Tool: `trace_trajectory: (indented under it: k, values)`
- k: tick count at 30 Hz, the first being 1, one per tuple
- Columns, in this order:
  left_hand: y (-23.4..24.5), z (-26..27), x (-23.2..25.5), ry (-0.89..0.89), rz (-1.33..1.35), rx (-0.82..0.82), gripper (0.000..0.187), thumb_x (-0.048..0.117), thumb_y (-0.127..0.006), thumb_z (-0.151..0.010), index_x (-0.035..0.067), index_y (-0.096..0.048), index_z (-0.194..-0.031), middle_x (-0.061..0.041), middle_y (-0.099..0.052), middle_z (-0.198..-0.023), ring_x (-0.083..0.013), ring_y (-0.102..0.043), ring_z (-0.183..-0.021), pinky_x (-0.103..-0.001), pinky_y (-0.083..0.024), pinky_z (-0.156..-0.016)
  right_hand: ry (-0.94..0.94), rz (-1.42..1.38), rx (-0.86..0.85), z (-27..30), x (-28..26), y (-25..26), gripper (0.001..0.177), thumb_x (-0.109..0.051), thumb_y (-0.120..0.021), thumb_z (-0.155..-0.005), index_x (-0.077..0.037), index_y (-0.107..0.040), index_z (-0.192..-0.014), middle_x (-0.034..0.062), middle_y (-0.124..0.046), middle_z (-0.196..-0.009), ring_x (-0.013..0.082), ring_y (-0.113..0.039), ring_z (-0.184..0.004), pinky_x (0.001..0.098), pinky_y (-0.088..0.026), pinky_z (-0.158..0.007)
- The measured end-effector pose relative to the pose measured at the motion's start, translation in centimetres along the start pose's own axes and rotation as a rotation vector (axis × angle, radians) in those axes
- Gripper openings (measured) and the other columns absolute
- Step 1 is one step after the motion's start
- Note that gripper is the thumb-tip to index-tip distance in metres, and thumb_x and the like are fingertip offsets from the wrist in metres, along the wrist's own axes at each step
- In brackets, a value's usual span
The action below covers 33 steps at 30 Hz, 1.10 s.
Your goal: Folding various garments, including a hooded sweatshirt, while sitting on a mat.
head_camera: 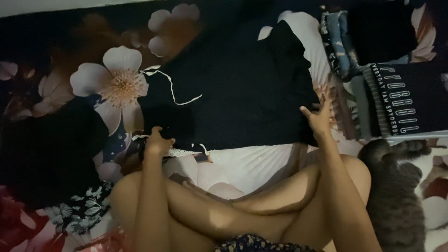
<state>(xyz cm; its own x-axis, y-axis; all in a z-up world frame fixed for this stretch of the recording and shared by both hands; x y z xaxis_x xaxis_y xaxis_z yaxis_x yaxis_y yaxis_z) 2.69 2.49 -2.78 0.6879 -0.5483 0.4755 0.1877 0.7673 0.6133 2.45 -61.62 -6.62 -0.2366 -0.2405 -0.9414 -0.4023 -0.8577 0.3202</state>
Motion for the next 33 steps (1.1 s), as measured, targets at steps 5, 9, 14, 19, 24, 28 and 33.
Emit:
trace_trajectory:
  k: [5, 9, 14, 19, 24, 28, 33]
  values:
    - [0.6, 1.9, 0.9, 0.002, -0.061, 0.040, 0.079, 0.025, -0.079, -0.087, 0.009, -0.036, -0.152, -0.014, -0.076, -0.089, -0.0239, -0.073, -0.073, -0.039, -0.059, -0.068, 0.027, 0.164, -0.085, 2.6, -4.6, -0.2, 0.120, 0.006, -0.083, -0.070, -0.016, -0.011, -0.164, 0.0212, -0.047, -0.146, 0.0352, -0.051, -0.130, 0.0444, -0.049, -0.101]
    - [0.2, -0.5, -0.9, -0.050, -0.049, 0.079, 0.068, 0.021, -0.072, -0.089, 0.008, -0.048, -0.152, -0.021, -0.080, -0.105, -0.0297, -0.079, -0.088, -0.044, -0.062, -0.080, 0.201, 0.113, -0.081, 2.8, -5.2, 0.7, 0.119, 0.013, -0.071, -0.071, -0.022, -0.016, -0.171, 0.0209, -0.051, -0.153, 0.0352, -0.053, -0.140, 0.0450, -0.050, -0.108]
    - [0.6, 0.6, 0.4, -0.062, -0.328, 0.094, 0.072, 0.036, -0.077, -0.088, 0.016, -0.047, -0.150, -0.022, -0.063, -0.136, -0.0386, -0.064, -0.121, -0.048, -0.051, -0.102, 0.279, 0.290, -0.008, 3.3, -6.3, 0.1, 0.111, 0.008, -0.074, -0.073, -0.014, -0.019, -0.168, 0.0240, -0.045, -0.159, 0.0405, -0.047, -0.143, 0.0477, -0.041, -0.116]
    - [1.5, 3.3, 1.2, -0.026, -0.467, 0.036, 0.080, 0.042, -0.078, -0.085, 0.023, -0.040, -0.153, -0.019, -0.058, -0.141, -0.0397, -0.058, -0.128, -0.051, -0.047, -0.105, 0.445, 0.473, -0.002, 6.6, -10.9, -2.5, 0.107, 0.007, -0.071, -0.074, -0.003, -0.022, -0.168, 0.0291, -0.032, -0.164, 0.0470, -0.029, -0.154, 0.0487, -0.025, -0.130]
    - [1.4, 1.3, 0.7, -0.191, -0.473, 0.152, 0.069, 0.035, -0.074, -0.086, 0.021, -0.049, -0.149, -0.019, -0.063, -0.138, -0.0410, -0.061, -0.126, -0.054, -0.046, -0.106, 0.697, 0.828, -0.061, 9.7, -12.7, -7.0, 0.093, -0.031, -0.074, -0.091, -0.006, -0.027, -0.166, 0.0259, -0.019, -0.172, 0.0462, -0.018, -0.158, 0.0616, -0.020, -0.125]
    - [0.2, 0.3, 0.0, -0.145, -0.483, 0.049, 0.066, 0.025, -0.072, -0.084, 0.019, -0.052, -0.147, -0.023, -0.058, -0.141, -0.0427, -0.060, -0.126, -0.051, -0.049, -0.105, 0.647, 1.075, -0.149, 8.4, -7.9, -8.5, 0.086, -0.056, -0.062, -0.100, -0.017, -0.029, -0.168, 0.0182, -0.020, -0.174, 0.0413, -0.018, -0.160, 0.0664, -0.017, -0.124]
    - [1.3, 5.6, 5.2, -0.325, -0.567, 0.356, 0.061, 0.024, -0.071, -0.086, 0.013, -0.056, -0.144, -0.023, -0.054, -0.140, -0.0412, -0.054, -0.131, -0.048, -0.052, -0.103, 0.565, 1.012, -0.236, 7.4, -7.6, -7.7, 0.096, -0.068, -0.057, -0.090, -0.019, -0.025, -0.166, 0.0190, -0.015, -0.172, 0.0424, -0.011, -0.158, 0.0718, -0.009, -0.120]
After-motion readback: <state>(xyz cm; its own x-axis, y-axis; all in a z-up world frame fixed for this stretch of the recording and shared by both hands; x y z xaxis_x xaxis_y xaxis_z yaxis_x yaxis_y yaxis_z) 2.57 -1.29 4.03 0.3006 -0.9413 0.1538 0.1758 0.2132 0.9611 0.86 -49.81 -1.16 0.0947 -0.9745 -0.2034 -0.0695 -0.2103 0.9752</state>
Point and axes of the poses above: each hand's wrist, its own z-axis away from the middle knuckle, its own y-axis out of the back of the hand, x = y × z, the point moved 7 cm from there along -z, towards the middle knuckle
